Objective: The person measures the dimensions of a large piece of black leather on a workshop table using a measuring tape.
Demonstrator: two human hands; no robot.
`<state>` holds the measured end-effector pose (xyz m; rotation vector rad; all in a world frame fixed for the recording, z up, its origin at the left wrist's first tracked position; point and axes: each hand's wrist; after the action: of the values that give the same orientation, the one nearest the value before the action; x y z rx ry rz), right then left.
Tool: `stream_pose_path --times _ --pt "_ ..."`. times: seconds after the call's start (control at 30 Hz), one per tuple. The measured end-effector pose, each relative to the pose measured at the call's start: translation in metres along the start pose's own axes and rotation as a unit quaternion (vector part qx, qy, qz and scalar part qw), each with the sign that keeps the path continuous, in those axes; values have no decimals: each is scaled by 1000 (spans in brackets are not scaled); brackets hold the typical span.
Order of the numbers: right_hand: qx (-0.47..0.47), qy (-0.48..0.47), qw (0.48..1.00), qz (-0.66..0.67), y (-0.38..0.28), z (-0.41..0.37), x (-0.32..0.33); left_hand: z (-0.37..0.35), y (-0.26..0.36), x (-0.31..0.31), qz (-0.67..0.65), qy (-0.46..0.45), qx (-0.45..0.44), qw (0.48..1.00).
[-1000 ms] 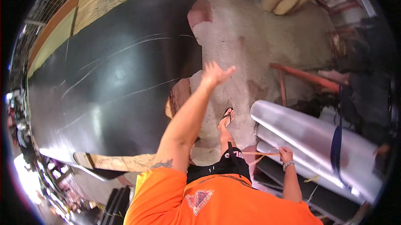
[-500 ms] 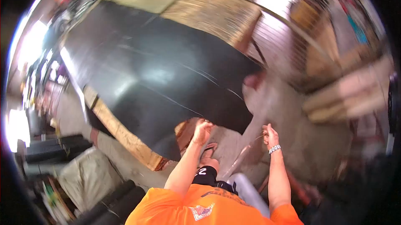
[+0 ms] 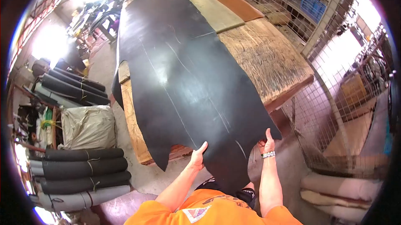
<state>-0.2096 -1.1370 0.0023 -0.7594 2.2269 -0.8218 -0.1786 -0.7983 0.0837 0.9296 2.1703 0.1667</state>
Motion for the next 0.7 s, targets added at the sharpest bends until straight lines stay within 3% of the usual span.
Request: stream_pose_path --times 0.07,0.17,0.23,0.27,0.3,0.33,0.37,0.4,0.47,0.5,0.6,0.63,0.7 --pt "57 102 987 -107 -52 -31 -44 -7 0 -8 -5 -7 -21 1000" --pt "270 29 931 -245 -94 -19 -47 -12 -8 -36 -23 -35 -106 994" --pt "358 16 886 -293 -130 -12 -61 -18 -5 -64 -5 -32 -136 990" --pt "250 14 913 -323 -164 -29 -76 -20 -3 -76 8 -20 -135 991" --pt "490 -1 801 -342 -149 20 -65 -22 0 -92 -18 -37 -123 992" --pt "478 -31 804 -352 -170 14 -73 -28 4 -104 -39 -50 -107 992" --pt "454 -53 828 -327 -186 -3 -80 -25 11 -102 -81 -37 -5 996" --pt "434 -76 846 -300 -201 -15 -88 -36 14 -113 -77 -34 -9 996" --pt "517 -69 781 -342 -209 -25 -95 -38 16 -107 -104 -45 21 993" --pt "572 -66 744 -340 -213 -25 -101 -42 13 -109 -110 -43 5 993" --pt "545 -125 778 -288 -253 -63 -132 -47 25 -119 -107 -50 -70 991" --pt "585 -118 734 -324 -267 -67 -136 -56 28 -129 -97 -54 -102 989" --pt "526 -155 769 -329 -287 -83 -141 -79 33 -155 -74 -66 -163 982"
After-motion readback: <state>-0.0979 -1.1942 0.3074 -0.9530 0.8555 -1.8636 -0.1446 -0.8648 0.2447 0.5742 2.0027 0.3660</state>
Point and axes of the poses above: each hand's wrist, its own z-axis towards the middle knuckle, its own x-axis out of the back of the hand, y = z × x, and after that the axes turned 15 degrees about -z, right-handed
